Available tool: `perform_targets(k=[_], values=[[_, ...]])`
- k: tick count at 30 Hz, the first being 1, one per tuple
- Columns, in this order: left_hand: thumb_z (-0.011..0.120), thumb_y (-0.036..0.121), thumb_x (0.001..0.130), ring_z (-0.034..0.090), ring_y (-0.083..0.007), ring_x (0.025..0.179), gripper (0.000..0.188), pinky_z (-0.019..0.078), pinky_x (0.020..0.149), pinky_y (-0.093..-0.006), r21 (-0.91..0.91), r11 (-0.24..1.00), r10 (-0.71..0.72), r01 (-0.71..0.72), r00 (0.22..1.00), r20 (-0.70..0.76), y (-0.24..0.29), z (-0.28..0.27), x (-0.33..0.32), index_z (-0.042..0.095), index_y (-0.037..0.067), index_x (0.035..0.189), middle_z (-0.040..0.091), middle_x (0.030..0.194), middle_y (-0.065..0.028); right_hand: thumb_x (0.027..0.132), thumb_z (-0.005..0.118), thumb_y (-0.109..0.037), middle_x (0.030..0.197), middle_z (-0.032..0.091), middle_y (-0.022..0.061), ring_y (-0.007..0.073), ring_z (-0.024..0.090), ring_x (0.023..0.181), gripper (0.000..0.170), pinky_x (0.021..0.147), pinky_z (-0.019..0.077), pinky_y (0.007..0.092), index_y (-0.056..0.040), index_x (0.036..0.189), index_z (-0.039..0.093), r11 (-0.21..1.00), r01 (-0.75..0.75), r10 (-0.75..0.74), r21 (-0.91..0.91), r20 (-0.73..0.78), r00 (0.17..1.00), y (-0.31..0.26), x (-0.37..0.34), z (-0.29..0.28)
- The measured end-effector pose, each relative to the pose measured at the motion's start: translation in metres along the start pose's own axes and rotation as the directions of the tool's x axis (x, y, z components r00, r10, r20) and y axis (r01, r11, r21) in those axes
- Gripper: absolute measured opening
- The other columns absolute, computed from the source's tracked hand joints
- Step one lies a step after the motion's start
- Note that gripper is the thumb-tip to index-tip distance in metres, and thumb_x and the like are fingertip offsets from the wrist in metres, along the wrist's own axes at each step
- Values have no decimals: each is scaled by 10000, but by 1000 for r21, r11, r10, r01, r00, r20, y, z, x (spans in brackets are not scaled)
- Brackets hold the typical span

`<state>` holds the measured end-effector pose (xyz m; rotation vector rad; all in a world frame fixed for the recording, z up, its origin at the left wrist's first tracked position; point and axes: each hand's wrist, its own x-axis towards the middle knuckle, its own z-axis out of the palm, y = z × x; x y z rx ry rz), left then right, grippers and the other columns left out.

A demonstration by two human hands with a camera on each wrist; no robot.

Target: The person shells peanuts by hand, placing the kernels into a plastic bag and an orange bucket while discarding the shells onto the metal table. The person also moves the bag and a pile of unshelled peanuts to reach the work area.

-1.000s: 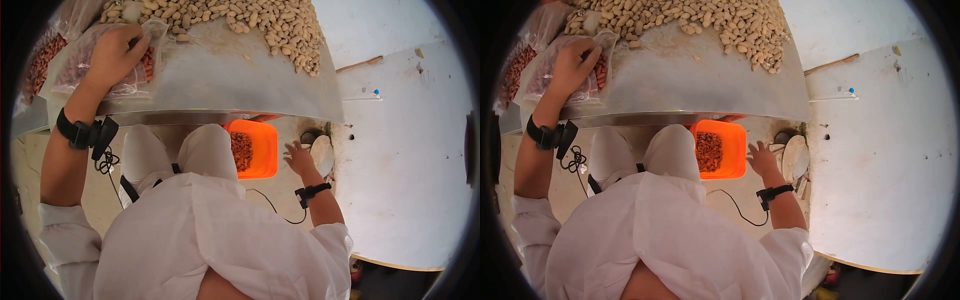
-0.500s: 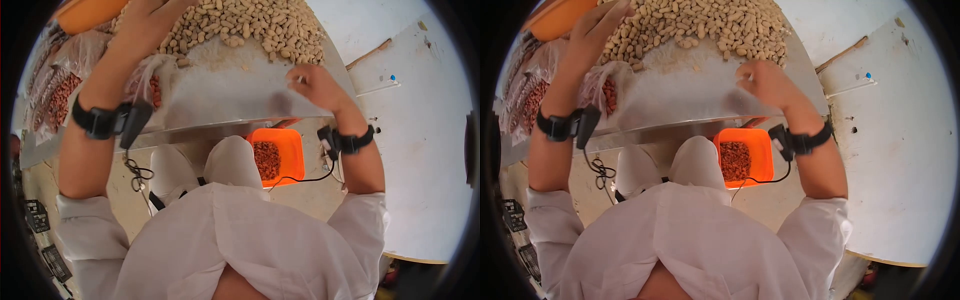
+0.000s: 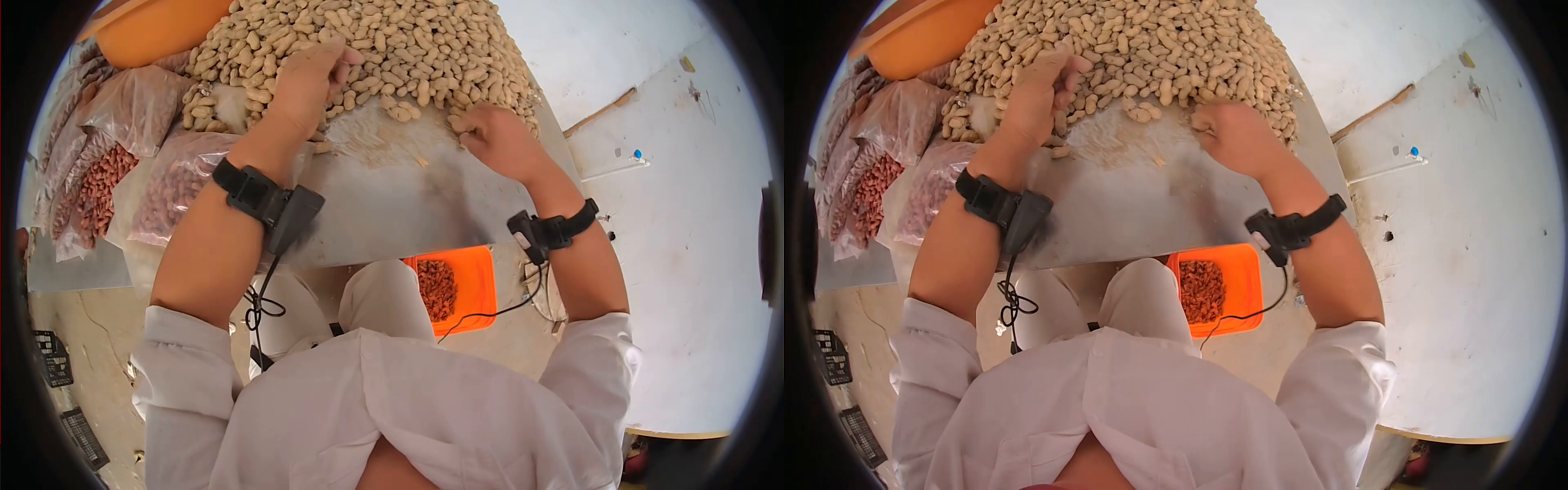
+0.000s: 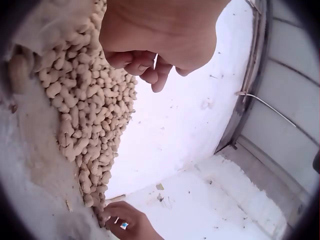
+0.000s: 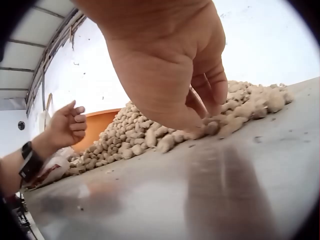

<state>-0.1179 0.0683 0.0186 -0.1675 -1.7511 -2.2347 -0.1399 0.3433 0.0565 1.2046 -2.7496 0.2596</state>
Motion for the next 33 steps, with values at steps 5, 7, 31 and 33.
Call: perform_targets(k=[5, 7, 31, 33], values=[[470, 320, 933, 348, -63, 553, 344, 277, 484, -203, -8, 1000, -9, 10, 999, 38, -1, -5, -1, 640, 32, 849, 447, 646, 32, 725, 597, -53, 809, 601, 150, 313, 585, 784, 178, 702, 470, 384, -16, 898, 614, 998, -19, 21, -57, 30, 999, -41, 69, 17], [479, 316, 928, 346, -61, 550, 336, 275, 483, -200, -6, 1000, -23, 23, 999, 38, -2, -8, -1, 638, 31, 849, 446, 644, 34, 716, 605, -48, 811, 603, 151, 310, 589, 797, 239, 703, 466, 385, -35, 954, 623, 998, -23, 26, -63, 52, 998, -43, 84, 29], [641, 172, 845, 536, -80, 626, 210, 437, 574, -207, 289, 944, -213, 161, 964, 158, -5, 8, -5, 646, -35, 886, 605, 702, -32, 730, 673, -81, 679, 564, 3, 70, 505, 615, 183, 558, 429, 235, -50, 904, 623, 548, 91, 100, 832, -173, 980, -45, 78, 49], [635, 173, 849, 541, -81, 632, 209, 443, 576, -210, 302, 939, -219, 164, 963, 159, -7, 8, -5, 647, -30, 893, 611, 714, -33, 731, 675, -80, 686, 570, 5, 62, 501, 619, 178, 560, 426, 231, -42, 897, 624, 508, 101, 93, 856, -171, 981, -39, 79, 56]])
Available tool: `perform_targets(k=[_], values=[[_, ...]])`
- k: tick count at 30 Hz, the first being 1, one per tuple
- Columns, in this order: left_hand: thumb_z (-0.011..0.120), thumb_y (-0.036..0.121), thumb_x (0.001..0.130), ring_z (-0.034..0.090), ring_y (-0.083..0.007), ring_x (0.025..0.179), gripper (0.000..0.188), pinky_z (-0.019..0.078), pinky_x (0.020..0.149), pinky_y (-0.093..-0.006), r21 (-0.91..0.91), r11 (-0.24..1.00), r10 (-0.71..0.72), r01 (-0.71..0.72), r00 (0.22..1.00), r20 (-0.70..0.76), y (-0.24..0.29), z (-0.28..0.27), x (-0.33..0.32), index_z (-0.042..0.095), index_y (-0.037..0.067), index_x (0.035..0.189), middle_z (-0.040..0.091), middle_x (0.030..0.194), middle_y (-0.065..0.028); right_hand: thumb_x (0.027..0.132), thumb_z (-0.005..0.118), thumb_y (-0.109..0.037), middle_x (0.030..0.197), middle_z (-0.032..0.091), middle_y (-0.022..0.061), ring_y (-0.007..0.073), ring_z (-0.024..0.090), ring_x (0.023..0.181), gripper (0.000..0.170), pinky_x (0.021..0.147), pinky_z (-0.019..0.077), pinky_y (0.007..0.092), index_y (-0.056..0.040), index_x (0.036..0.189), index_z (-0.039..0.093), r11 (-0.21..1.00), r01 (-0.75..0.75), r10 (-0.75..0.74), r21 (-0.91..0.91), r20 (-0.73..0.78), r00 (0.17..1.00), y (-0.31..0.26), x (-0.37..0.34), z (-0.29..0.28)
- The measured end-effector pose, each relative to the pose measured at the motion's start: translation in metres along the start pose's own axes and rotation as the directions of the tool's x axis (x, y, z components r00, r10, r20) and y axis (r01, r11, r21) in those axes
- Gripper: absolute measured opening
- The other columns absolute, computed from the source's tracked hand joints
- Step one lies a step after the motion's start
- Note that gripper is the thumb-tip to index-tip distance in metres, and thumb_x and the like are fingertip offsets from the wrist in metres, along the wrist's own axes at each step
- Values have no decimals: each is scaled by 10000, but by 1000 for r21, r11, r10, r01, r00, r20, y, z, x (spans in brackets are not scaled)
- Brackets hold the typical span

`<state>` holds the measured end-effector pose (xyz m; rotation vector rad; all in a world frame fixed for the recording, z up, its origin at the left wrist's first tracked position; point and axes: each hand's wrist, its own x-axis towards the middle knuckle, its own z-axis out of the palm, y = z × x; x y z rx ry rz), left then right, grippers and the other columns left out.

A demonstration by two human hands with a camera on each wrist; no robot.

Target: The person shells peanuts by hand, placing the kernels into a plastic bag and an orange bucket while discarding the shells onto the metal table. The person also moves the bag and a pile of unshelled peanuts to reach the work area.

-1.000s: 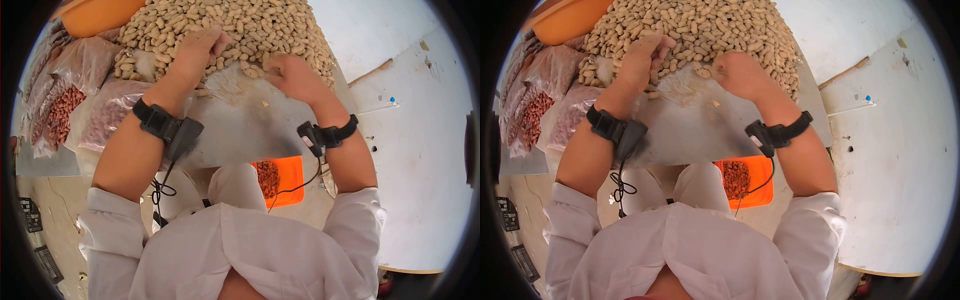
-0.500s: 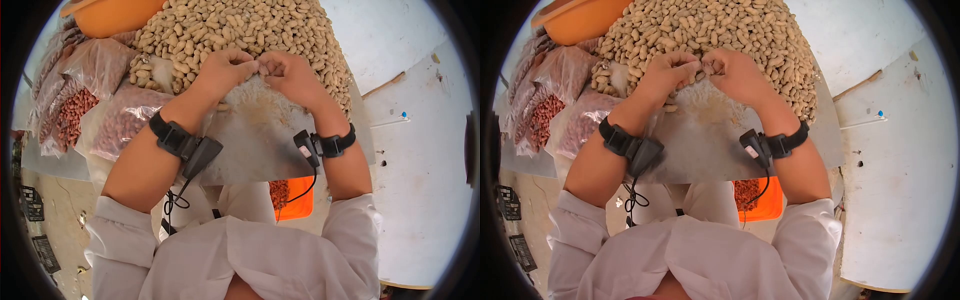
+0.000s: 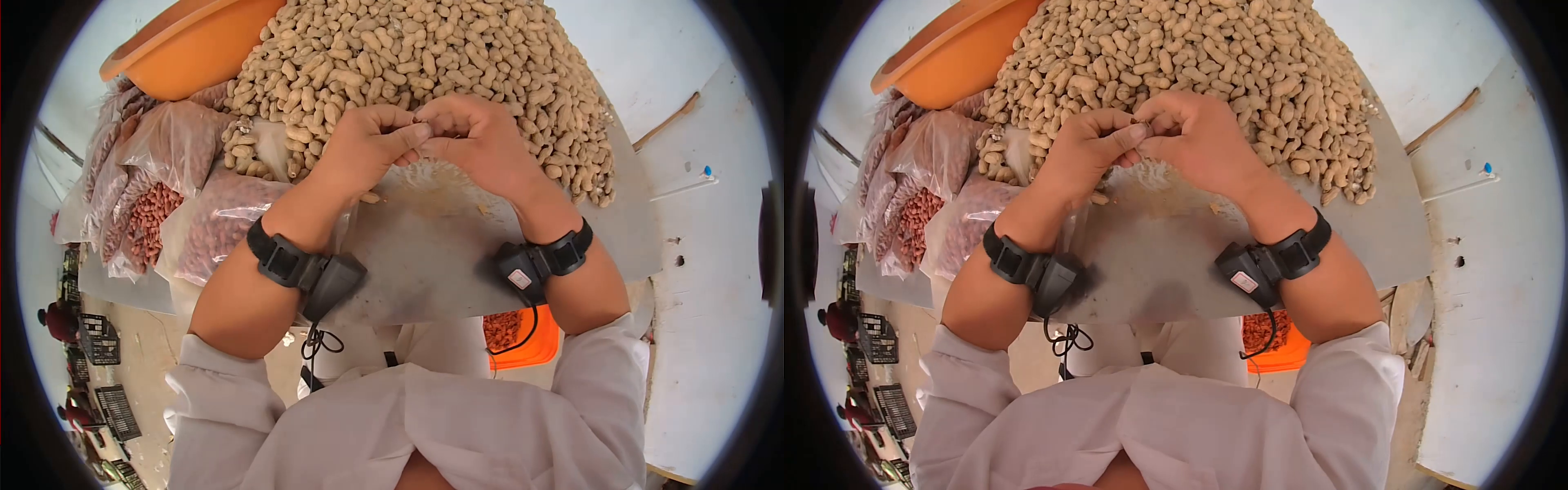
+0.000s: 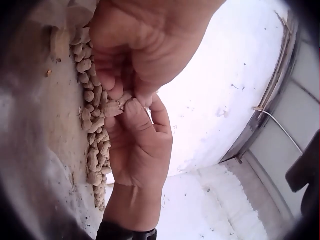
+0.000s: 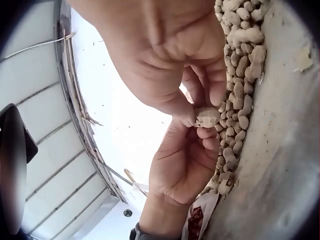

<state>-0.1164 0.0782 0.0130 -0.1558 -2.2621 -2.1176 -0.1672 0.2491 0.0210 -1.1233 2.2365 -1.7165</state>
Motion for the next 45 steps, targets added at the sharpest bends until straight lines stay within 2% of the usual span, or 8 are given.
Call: perform_targets(k=[5, 16, 22, 29, 31, 34, 37, 45], values=[[626, 183, 856, 553, -84, 669, 210, 454, 582, -215, 46, 994, -101, 102, 995, -25, 3, 3, -3, 644, -11, 935, 617, 736, -26, 734, 672, -65, 727, 599, 11, 62, 515, 645, 177, 586, 432, 224, -25, 902, 632, 994, -77, 78, 80, -7, 997, 6, -4, -2], [602, 74, 850, 591, -90, 720, 139, 482, 642, -194, -76, 988, -134, 135, 991, 20, 0, 0, -3, 625, -4, 963, 627, 828, -43, 753, 641, -34, 780, 641, 52, 90, 588, 702, 190, 643, 473, 227, 21, 933, 611, 950, -88, 96, 298, -13, 995, 5, -8, -4], [596, 13, 807, 590, -84, 735, 181, 486, 640, -189, 63, 987, -153, 151, 988, 28, 1, -2, -3, 614, 3, 987, 618, 867, -37, 763, 625, -12, 791, 644, 69, 105, 588, 687, 192, 633, 479, 235, 25, 949, 596, 954, -60, 81, 294, -60, 995, 11, -7, -3], [608, 117, 831, 542, -64, 629, 199, 452, 536, -196, 173, 970, -180, 168, 982, 56, 11, -1, -9, 608, 14, 1001, 598, 775, -19, 806, 614, -14, 863, 622, 50, 127, 602, 791, 271, 668, 472, 244, -18, 1075, 580, 938, -12, 47, 347, -94, 994, 12, -7, -8], [570, 175, 869, 520, -69, 575, 203, 438, 489, -206, 126, 985, -122, 116, 992, 39, 3, -5, -4, 606, 12, 985, 597, 747, -28, 807, 614, -17, 862, 613, 33, 120, 599, 799, 283, 669, 476, 244, -32, 1088, 580, 960, 42, -4, 277, -135, 991, 10, -7, -7], [483, 240, 917, 491, -83, 527, 252, 427, 448, -214, -296, 908, -240, 297, 947, 214, -1, -5, -2, 584, 10, 939, 594, 718, -61, 801, 625, -22, 860, 602, 17, 108, 589, 791, 314, 662, 482, 244, -52, 1110, 576, 988, 149, -144, 25, -144, 979, 6, -9, -5], [411, 230, 934, 498, -97, 534, 262, 431, 450, -214, -496, 790, -286, 361, 932, 223, -2, 0, -1, 552, 10, 909, 591, 723, -95, 762, 644, -14, 796, 601, 38, 114, 587, 749, 273, 661, 493, 249, -51, 1028, 596, 961, 214, -243, -177, -165, 956, -10, -12, 2], [357, 209, 933, 483, -112, 547, 284, 432, 461, -205, -580, 694, -297, 426, 904, 309, -6, -2, 4, 521, -20, 905, 576, 763, -112, 725, 679, -31, 741, 607, 52, 138, 589, 698, 86, 630, 482, 263, -28, 787, 620, 805, 411, -486, -428, -78, 871, -6, -6, 3]])
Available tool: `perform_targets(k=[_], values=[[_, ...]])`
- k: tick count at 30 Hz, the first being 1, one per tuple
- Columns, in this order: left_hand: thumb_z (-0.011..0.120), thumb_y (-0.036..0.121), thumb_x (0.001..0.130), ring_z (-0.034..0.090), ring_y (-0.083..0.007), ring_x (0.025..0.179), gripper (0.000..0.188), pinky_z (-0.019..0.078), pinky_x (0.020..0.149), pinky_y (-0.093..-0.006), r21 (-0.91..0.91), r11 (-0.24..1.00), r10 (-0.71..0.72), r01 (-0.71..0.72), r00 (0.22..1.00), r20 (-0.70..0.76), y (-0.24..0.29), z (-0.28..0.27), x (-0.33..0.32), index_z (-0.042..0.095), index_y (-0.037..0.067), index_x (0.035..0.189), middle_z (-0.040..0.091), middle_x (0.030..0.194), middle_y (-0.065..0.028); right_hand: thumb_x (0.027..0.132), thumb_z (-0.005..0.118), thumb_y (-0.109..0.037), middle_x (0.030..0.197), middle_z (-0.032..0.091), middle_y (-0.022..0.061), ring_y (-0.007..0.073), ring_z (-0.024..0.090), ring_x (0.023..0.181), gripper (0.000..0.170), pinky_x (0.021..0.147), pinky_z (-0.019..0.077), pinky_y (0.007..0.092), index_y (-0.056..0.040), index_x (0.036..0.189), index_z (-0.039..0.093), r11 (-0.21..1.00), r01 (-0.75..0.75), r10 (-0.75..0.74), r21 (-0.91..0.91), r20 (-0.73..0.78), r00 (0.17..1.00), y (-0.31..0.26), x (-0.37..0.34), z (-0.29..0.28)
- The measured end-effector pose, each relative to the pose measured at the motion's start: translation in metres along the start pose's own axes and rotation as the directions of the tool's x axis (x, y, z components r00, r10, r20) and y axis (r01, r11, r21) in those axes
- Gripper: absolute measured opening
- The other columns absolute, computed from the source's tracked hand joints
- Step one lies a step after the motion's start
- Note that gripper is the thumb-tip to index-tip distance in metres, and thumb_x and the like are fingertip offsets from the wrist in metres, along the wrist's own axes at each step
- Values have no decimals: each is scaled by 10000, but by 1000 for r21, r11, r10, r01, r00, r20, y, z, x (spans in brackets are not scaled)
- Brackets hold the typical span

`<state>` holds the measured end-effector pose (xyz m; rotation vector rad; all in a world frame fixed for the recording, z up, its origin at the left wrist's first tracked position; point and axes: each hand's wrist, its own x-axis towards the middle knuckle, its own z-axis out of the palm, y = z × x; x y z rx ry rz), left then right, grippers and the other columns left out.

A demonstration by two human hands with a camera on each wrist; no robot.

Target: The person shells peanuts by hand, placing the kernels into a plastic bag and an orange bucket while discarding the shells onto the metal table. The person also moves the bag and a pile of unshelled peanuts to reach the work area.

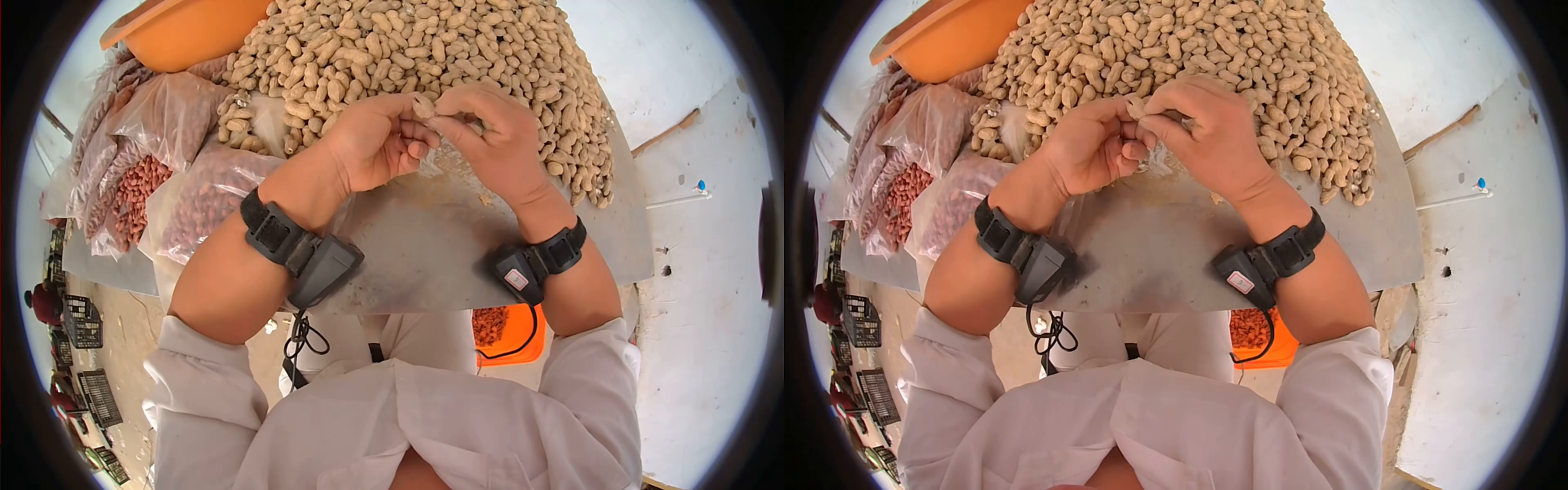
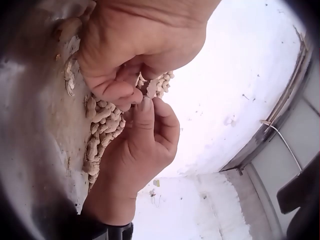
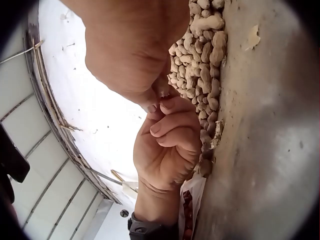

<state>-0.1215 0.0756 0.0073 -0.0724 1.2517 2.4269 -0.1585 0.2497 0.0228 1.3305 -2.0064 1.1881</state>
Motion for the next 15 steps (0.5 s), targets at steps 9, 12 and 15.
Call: perform_targets(k=[9, 12, 15], values=[[422, 311, 950, 486, -115, 549, 371, 409, 467, -208, -75, 997, -8, 9, 1000, 9, 0, 0, -1, 575, -13, 854, 585, 727, -106, 809, 653, -85, 734, 624, 14, 66, 539, 652, 91, 592, 436, 205, 2, 829, 639, 796, -397, 443, 458, 8, 897, 3, -6, 1], [441, 255, 941, 464, -89, 552, 292, 399, 463, -190, -11, 1000, 25, -25, 999, -44, 1, 6, -6, 558, -9, 895, 582, 749, -84, 816, 655, -100, 711, 615, 17, 58, 525, 626, 108, 578, 425, 195, 4, 837, 636, 640, -448, 548, 624, 38, 835, 11, -8, 5], [513, 182, 909, 453, -64, 559, 186, 386, 459, -176, 41, 992, 124, -123, 992, -12, -1, 5, -5, 555, 2, 922, 586, 760, -53, 820, 652, -107, 701, 608, 19, 63, 526, 619, 113, 573, 425, 197, 4, 836, 632, 517, -435, 569, 737, 83, 818, 16, -9, 7]])
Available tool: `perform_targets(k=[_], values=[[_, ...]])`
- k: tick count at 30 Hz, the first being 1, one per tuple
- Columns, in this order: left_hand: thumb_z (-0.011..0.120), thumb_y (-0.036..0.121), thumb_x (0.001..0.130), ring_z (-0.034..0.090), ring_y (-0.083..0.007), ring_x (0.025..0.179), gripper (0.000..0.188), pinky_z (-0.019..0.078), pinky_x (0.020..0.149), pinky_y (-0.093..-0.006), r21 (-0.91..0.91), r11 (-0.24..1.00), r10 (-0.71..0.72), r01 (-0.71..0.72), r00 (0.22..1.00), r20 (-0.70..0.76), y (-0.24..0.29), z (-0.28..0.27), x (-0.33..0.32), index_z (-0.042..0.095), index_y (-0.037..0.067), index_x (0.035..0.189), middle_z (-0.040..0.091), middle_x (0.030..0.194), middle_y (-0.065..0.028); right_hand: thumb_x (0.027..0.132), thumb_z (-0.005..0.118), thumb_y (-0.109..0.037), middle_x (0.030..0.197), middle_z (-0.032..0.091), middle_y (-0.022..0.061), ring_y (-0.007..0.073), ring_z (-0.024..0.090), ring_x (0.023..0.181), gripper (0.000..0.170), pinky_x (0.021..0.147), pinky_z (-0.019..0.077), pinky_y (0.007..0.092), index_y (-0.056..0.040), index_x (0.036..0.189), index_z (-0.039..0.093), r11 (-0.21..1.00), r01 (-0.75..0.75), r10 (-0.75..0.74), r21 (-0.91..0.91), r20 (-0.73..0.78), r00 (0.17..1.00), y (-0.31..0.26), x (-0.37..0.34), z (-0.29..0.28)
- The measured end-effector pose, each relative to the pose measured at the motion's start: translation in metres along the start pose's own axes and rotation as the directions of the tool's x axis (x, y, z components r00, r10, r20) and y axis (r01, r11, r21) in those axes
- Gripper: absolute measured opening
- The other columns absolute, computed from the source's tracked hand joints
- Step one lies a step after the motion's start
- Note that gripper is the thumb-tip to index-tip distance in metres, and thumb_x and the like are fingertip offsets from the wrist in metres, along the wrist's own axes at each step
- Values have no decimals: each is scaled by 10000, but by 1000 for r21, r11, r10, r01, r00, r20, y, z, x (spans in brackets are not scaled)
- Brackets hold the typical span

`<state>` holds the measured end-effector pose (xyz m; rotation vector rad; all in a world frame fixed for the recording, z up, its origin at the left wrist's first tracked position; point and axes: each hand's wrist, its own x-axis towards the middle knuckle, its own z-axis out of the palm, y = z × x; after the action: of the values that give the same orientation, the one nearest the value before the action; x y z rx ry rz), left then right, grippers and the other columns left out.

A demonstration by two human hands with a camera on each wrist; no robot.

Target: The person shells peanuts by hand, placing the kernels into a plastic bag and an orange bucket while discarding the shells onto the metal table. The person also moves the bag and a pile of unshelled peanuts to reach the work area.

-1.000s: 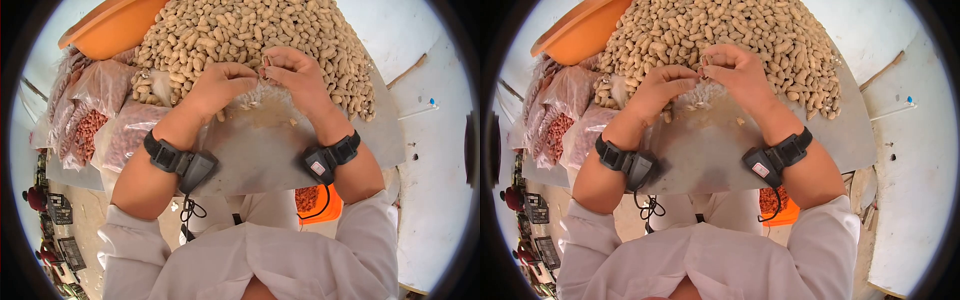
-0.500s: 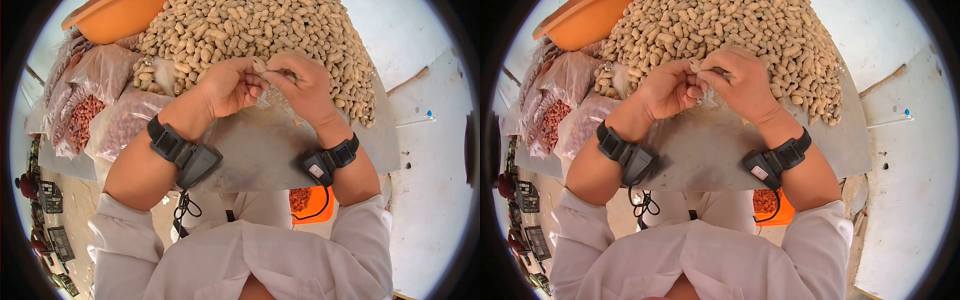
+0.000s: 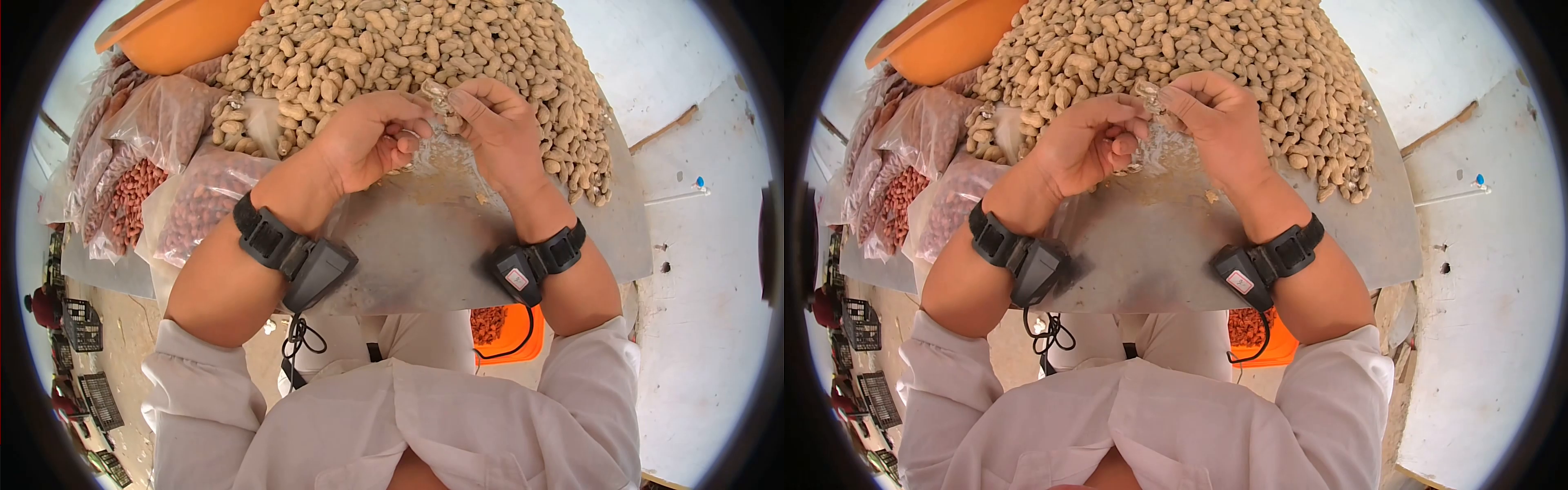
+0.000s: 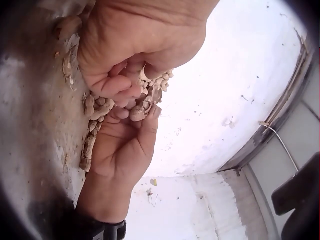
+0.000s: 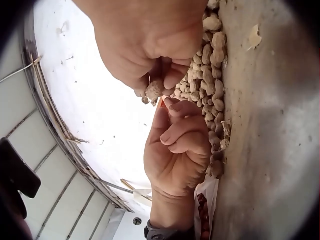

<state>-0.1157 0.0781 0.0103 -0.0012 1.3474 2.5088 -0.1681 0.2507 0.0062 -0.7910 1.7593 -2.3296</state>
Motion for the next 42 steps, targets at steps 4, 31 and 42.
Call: perform_targets(k=[4, 31, 42], values=[[610, 79, 842, 441, -41, 564, 115, 362, 463, -171, 136, 987, 96, -91, 995, -33, -2, 9, -4, 564, 25, 932, 586, 764, -14, 824, 646, -109, 711, 612, 27, 77, 548, 633, 127, 589, 443, 205, 14, 852, 633, 1000, -17, 17, -6, 36, 999, 1, 0, -1], [654, 72, 798, 397, -44, 520, 148, 290, 449, -188, 389, 891, 286, -234, 955, -82, -5, 7, -4, 631, -32, 901, 553, 695, -7, 725, 705, -11, 846, 641, 59, 97, 607, 767, 232, 683, 507, 221, 25, 938, 620, 929, 103, -64, -356, 120, 991, -9, -4, 0], [626, 46, 799, 382, -40, 478, 73, 290, 433, -183, 396, 900, 233, -183, 969, -82, 0, 7, -7, 598, -6, 842, 530, 658, -4, 727, 691, 10, 799, 638, 77, 123, 613, 719, 196, 637, 505, 230, 41, 909, 627, 988, -80, 102, -133, 164, 981, -5, -2, -4]])
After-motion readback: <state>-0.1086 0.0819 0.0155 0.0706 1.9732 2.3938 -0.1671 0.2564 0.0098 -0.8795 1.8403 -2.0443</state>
